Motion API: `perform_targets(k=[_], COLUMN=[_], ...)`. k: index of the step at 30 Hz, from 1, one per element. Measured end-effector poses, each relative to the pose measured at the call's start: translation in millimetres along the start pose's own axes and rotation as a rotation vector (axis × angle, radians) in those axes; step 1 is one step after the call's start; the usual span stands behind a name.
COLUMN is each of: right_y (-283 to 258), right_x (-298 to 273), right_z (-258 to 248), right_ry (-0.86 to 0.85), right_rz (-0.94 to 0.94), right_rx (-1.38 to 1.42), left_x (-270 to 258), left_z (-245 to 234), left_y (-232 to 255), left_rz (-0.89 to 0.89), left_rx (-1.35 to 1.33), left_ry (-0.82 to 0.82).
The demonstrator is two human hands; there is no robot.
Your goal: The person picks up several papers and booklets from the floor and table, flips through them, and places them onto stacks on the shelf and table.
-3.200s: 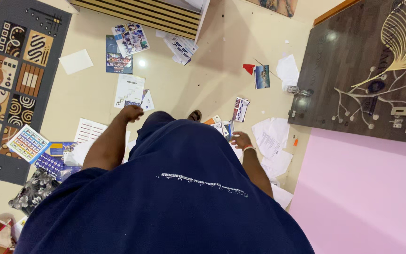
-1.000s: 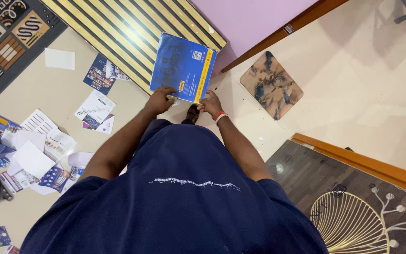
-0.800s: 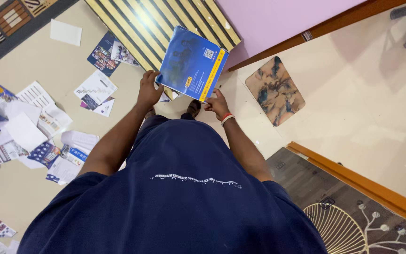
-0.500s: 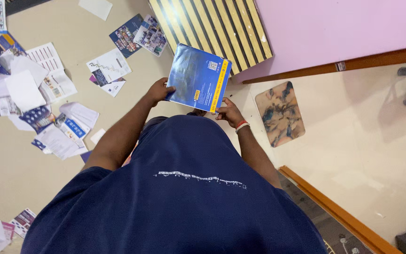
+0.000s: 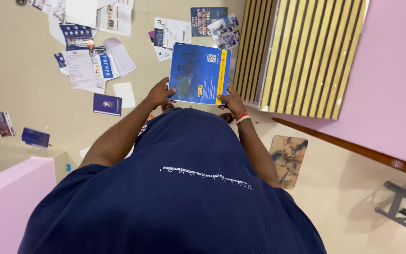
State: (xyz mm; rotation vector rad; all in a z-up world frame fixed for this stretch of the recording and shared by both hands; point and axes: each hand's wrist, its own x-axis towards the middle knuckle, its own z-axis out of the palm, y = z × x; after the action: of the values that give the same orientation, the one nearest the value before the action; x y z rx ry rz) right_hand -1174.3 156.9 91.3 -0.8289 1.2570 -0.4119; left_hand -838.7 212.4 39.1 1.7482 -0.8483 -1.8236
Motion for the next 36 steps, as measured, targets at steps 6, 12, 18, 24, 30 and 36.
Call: perform_targets(k=[6, 12, 18, 24, 30, 36], right_y=[-13, -14, -64, -117, -198, -252], right_x=[48, 103, 154, 224, 290, 325], right_z=[107, 168, 198, 228, 273, 335], right_ry=[-0.043, -0.185, -0.33, -0.504, -0.72, -0.859], right_rz=[0.0, 0.076, 0.103, 0.104, 0.14, 0.121], right_rx=[-0.07, -0.206, -0.254, -0.511, -0.662, -0.836], left_x=[-29, -51, -60, -48, -35, -25], left_z=[-97, -146, -151, -156, -169, -180], left_y=[-44, -58, -76, -60, -17, -1], left_rz=[0.035, 0.024, 0.034, 0.111, 0.058, 0.159], left_rx=[-0.135, -0.116, -0.3, -0.52, -0.69, -0.844], left_ry=[0.094, 0.212, 0.294, 0.453, 0.681, 0.82])
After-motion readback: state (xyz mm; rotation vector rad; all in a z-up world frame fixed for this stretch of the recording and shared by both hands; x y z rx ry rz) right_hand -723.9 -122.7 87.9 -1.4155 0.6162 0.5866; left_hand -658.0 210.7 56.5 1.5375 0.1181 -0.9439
